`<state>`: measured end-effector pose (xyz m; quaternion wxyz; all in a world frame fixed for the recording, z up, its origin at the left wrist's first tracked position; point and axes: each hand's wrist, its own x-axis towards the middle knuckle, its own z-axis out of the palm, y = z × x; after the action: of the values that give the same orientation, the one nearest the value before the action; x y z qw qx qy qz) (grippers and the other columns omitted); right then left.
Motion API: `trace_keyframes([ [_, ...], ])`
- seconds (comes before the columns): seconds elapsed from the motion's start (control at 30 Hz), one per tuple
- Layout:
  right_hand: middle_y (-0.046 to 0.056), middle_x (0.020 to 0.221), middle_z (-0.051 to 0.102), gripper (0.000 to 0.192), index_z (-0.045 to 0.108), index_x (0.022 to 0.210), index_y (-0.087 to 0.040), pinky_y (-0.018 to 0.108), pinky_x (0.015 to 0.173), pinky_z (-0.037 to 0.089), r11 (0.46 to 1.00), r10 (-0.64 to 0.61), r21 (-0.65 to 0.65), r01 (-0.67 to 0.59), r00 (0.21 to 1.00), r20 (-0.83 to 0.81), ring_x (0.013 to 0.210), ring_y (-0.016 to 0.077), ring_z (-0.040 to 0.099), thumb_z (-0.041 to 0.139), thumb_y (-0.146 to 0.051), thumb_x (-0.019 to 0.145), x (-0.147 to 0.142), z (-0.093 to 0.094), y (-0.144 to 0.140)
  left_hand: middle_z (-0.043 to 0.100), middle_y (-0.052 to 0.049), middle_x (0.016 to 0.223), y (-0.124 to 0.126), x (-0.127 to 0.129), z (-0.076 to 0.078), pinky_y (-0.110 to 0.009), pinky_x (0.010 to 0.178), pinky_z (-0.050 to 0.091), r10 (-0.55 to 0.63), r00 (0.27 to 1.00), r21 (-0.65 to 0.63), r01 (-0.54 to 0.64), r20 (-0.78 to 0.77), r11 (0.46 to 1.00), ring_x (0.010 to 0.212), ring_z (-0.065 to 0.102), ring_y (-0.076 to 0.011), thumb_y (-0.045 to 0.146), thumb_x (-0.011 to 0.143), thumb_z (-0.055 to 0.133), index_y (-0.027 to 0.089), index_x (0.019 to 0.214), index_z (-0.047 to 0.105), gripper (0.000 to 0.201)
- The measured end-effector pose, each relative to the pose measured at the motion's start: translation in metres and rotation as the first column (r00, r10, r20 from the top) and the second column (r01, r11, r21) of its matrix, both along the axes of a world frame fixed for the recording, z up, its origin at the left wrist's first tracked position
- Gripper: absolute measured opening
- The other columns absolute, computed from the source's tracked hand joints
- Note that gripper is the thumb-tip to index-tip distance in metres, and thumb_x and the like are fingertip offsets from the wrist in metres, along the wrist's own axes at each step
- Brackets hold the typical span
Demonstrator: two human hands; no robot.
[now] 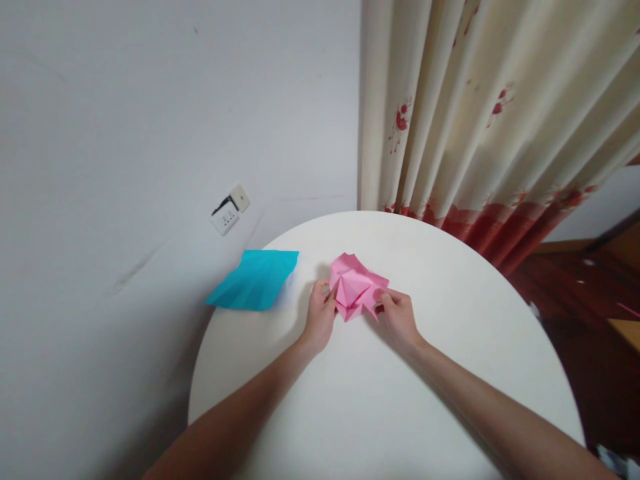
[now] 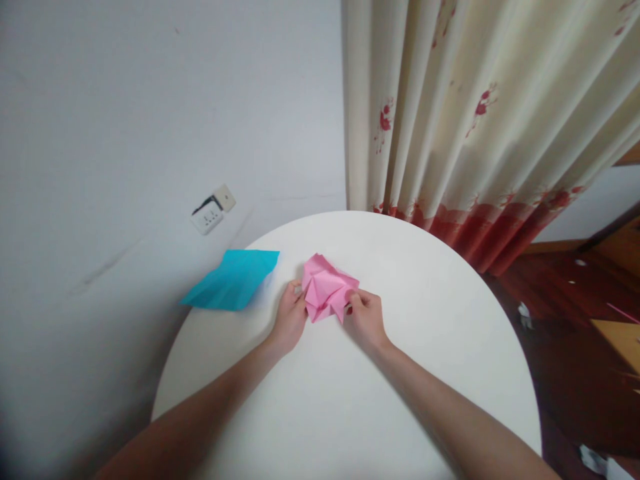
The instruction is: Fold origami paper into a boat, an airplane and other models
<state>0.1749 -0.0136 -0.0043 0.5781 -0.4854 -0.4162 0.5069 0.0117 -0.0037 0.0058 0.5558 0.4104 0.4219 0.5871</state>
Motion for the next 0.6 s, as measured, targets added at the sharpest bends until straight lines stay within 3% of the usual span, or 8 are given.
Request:
trace_keyframes([
  [0.1,0.001,0.060,0.059,0.035,0.060,0.061,-0.017,0.028,0.057,0.039,0.997,0.070,-0.005,-0.071,0.997,-0.030,0.057,0.0143,0.049,0.069,-0.048,0.077,-0.004,-0.006,0.001,0.063,0.007,0.075,-0.003,0.000,0.007,-0.020,0.053,0.046,-0.014,0.998,0.074,0.019,-0.060,0.997,0.056,0.061,-0.0112,0.045,0.084,0.074,0.026,0.112,0.040,0.048],
  [0.2,0.005,0.073,0.065,0.034,0.066,0.077,-0.015,0.031,0.061,0.044,0.995,0.096,0.007,-0.096,0.994,-0.053,0.064,0.0166,0.055,0.071,-0.049,0.077,-0.007,-0.006,0.001,0.063,0.007,0.072,-0.006,-0.001,0.011,-0.018,0.052,0.044,-0.001,0.996,0.163,0.016,-0.093,0.986,0.056,0.060,-0.0107,0.042,0.085,0.073,0.027,0.106,0.037,0.044],
  [0.3,0.007,0.096,0.066,0.048,0.061,0.113,-0.018,0.032,0.064,0.048,0.993,-0.096,0.079,0.093,0.995,0.038,0.075,0.0193,0.059,0.075,-0.043,0.075,-0.003,0.000,0.001,0.062,0.007,0.071,-0.007,0.000,0.012,-0.018,0.054,0.045,0.027,0.993,0.209,-0.002,-0.116,0.978,0.059,0.061,-0.0113,0.041,0.086,0.072,0.027,0.103,0.038,0.040],
  [0.37,0.007,0.104,0.062,0.049,0.056,0.119,-0.022,0.035,0.069,0.050,0.935,-0.294,0.264,0.237,0.935,0.200,0.084,0.0215,0.059,0.075,-0.038,0.076,0.005,0.007,-0.001,0.062,0.007,0.070,-0.007,0.000,0.011,-0.019,0.056,0.046,0.024,0.992,0.201,0.001,-0.123,0.980,0.061,0.063,-0.0122,0.042,0.085,0.072,0.027,0.103,0.039,0.041],
  [0.4,0.008,0.105,0.060,0.040,0.058,0.114,-0.023,0.037,0.074,0.050,0.886,-0.371,0.395,0.244,0.883,0.286,0.091,0.0231,0.058,0.074,-0.034,0.079,0.009,0.010,-0.002,0.062,0.007,0.071,-0.007,0.000,0.011,-0.020,0.056,0.046,0.017,0.992,0.189,0.007,-0.123,0.982,0.061,0.063,-0.0123,0.042,0.085,0.073,0.027,0.104,0.039,0.042],
  [0.5,0.008,0.103,0.062,0.010,0.066,0.098,-0.025,0.044,0.087,0.045,0.751,-0.447,0.660,-0.006,0.731,0.515,0.103,0.0265,0.054,0.065,-0.021,0.089,0.021,0.017,-0.005,0.063,0.006,0.071,-0.005,0.000,0.010,-0.019,0.054,0.045,-0.017,0.993,0.138,0.033,-0.113,0.990,0.058,0.062,-0.0117,0.042,0.083,0.073,0.026,0.104,0.039,0.042],
  [0.6,0.008,0.105,0.068,0.016,0.071,0.101,-0.027,0.045,0.088,0.041,0.697,-0.407,0.668,-0.262,0.623,0.668,0.103,0.0265,0.054,0.063,-0.017,0.092,0.024,0.019,-0.005,0.064,0.007,0.073,-0.003,0.000,0.008,-0.019,0.052,0.045,-0.037,0.996,0.072,0.042,-0.079,0.997,0.056,0.062,-0.0119,0.040,0.081,0.075,0.027,0.107,0.040,0.045],
])
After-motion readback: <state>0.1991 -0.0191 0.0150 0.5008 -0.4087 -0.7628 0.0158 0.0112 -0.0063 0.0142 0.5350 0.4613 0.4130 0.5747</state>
